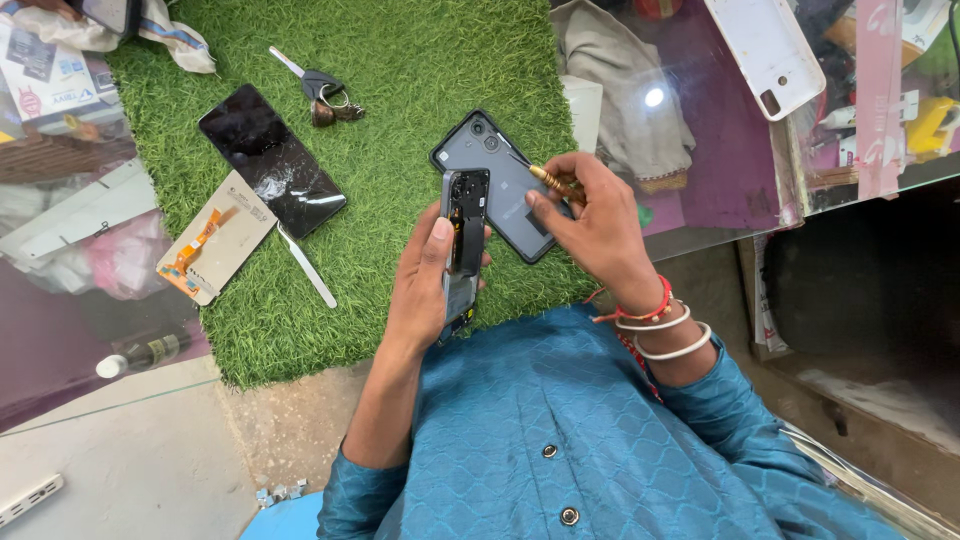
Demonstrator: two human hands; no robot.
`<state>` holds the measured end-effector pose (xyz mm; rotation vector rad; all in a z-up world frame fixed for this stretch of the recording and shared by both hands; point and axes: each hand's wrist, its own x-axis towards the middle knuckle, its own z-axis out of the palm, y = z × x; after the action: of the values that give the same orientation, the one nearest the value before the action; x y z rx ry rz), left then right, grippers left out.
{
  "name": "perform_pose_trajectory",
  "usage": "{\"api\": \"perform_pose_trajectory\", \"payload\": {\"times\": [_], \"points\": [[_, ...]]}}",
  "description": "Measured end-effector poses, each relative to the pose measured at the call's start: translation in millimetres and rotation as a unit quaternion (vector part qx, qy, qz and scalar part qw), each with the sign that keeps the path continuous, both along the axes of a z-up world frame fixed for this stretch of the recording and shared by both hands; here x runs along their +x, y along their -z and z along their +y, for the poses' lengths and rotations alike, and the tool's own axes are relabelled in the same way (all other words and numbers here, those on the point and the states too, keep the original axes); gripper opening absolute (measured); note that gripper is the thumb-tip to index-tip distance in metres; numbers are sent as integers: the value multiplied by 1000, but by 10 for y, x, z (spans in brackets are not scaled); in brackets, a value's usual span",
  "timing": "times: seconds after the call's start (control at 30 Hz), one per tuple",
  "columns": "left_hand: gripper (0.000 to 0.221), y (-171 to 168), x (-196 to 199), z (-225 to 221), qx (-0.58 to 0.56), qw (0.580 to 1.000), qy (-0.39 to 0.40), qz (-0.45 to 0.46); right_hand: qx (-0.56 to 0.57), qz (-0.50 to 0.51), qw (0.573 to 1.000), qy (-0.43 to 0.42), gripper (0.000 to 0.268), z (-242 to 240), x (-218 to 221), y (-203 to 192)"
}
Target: The person moves a disassembled smartphone from a cluttered workbench to a green mat. They use a screwdriver to manipulate internal components and connectors on the phone's motherboard. The person also briefly handles a roll of tape and a power cable during the process.
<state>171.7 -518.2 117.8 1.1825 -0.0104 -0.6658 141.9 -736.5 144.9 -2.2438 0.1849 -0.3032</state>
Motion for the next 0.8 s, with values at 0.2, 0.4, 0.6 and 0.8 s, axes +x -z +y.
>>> {"api": "perform_pose_trajectory", "payload": {"times": [0.2, 0.4, 0.6, 0.8], "points": [[64, -68, -45, -16, -44, 998, 39, 37, 86, -43, 995, 9, 31, 150, 90, 41], [67, -121, -72, -3, -51, 997, 47, 38, -7, -64, 998, 8, 30, 203, 95, -110], [70, -43, -92, 3, -73, 995, 39, 48, -76, -99, 992, 5, 28, 251, 143, -62], [78, -25, -41, 65, -219, 961, 26, 169, 94, -52, 994, 34, 36, 128, 126, 47]]}}
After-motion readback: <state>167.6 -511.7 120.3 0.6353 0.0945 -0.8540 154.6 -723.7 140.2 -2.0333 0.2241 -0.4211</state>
